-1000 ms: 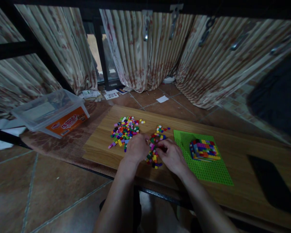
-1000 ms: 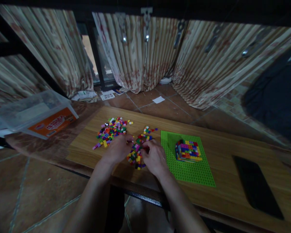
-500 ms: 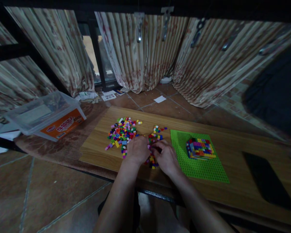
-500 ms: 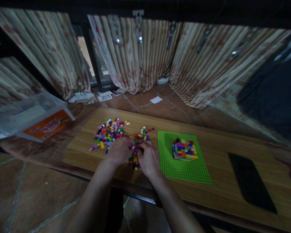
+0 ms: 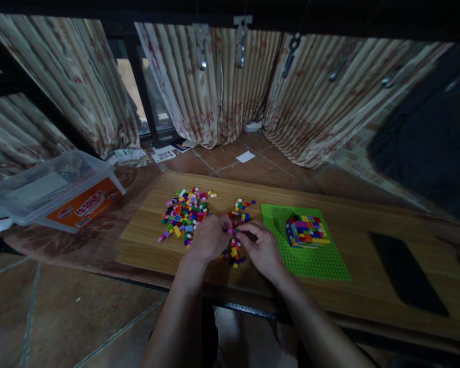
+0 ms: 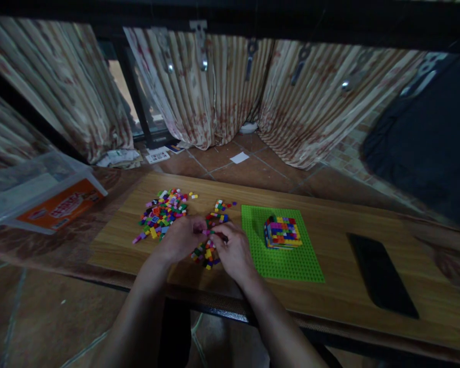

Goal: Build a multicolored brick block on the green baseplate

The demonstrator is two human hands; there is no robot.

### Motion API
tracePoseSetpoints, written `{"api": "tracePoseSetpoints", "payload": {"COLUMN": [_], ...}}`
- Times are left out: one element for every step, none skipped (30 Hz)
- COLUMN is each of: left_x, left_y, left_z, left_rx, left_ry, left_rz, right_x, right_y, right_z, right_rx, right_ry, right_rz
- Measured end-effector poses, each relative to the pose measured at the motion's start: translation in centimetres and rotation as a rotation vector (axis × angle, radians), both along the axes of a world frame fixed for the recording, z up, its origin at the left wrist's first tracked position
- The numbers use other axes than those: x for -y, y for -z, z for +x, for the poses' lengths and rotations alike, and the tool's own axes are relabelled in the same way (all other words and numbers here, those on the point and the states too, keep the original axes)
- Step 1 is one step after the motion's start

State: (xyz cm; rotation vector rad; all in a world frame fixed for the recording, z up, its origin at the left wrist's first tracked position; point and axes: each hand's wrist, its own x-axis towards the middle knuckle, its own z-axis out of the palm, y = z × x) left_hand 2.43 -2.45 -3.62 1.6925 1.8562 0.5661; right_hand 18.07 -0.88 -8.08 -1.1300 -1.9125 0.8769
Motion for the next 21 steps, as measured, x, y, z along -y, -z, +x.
{"api": "tracePoseSetpoints", "payload": {"left_x": [0.0,-0.1,-0.1,-0.2,-0.2,-0.2,-0.1,-0.1,0.0,0.0,0.0,0.0,0.0,-0.1,-0.2,-0.3,-0.4,-0.5,-0.5,-0.6,-0.7], "left_y": [-0.1,-0.1,-0.1,-0.1,-0.1,-0.1,-0.1,-0.1,-0.2,-0.3,-0.4,-0.5,-0.5,-0.4,-0.4,-0.2,-0.1,0.0,0.1,0.2,0.3], "left_z": [0.0,0.0,0.0,0.1,0.2,0.3,0.5,0.7,0.9,1.1,1.2,1.3,1.3,1.2,1.2,1.1,1.0,0.9,0.9,0.9,1.0], "left_rx": [0.094,0.2,0.306,0.399,0.469,0.515,0.542,0.563,0.588,0.624,0.666,0.706,0.733,0.737,0.715,0.672,0.617,0.557,0.499,0.449,0.414], "left_ry": [0.022,0.053,0.086,0.116,0.138,0.151,0.154,0.152,0.152,0.154,0.153,0.149,0.138,0.121,0.099,0.078,0.06,0.047,0.037,0.032,0.033], "left_rz": [0.022,0.046,0.068,0.084,0.093,0.094,0.087,0.073,0.054,0.03,0.008,-0.008,-0.014,-0.009,0.001,0.014,0.026,0.035,0.04,0.041,0.041], "right_x": [0.0,-0.1,-0.2,-0.2,-0.2,-0.3,-0.3,-0.3,-0.3,-0.3,-0.2,-0.2,-0.1,-0.1,-0.1,-0.1,-0.2,-0.2,-0.3,-0.4,-0.5], "right_y": [-0.2,-0.3,-0.5,-0.6,-0.7,-0.8,-0.9,-1.0,-1.1,-1.2,-1.3,-1.4,-1.6,-1.7,-1.9,-2.2,-2.4,-2.7,-3.0,-3.3,-3.6], "right_z": [0.1,0.3,0.4,0.5,0.7,0.9,1.1,1.2,1.4,1.6,1.8,2.0,2.2,2.4,2.6,2.9,3.2,3.6,4.0,4.5,5.0], "right_rx": [-0.044,-0.094,-0.148,-0.199,-0.247,-0.293,-0.336,-0.378,-0.417,-0.456,-0.493,-0.526,-0.555,-0.585,-0.615,-0.641,-0.664,-0.684,-0.703,-0.722,-0.738], "right_ry": [0.013,0.031,0.048,0.062,0.07,0.074,0.071,0.06,0.042,0.02,0.002,-0.007,-0.003,0.012,0.035,0.055,0.073,0.087,0.098,0.105,0.106], "right_rz": [-0.014,-0.036,-0.065,-0.098,-0.134,-0.17,-0.207,-0.246,-0.289,-0.333,-0.378,-0.421,-0.461,-0.494,-0.516,-0.527,-0.527,-0.515,-0.495,-0.472,-0.448]}}
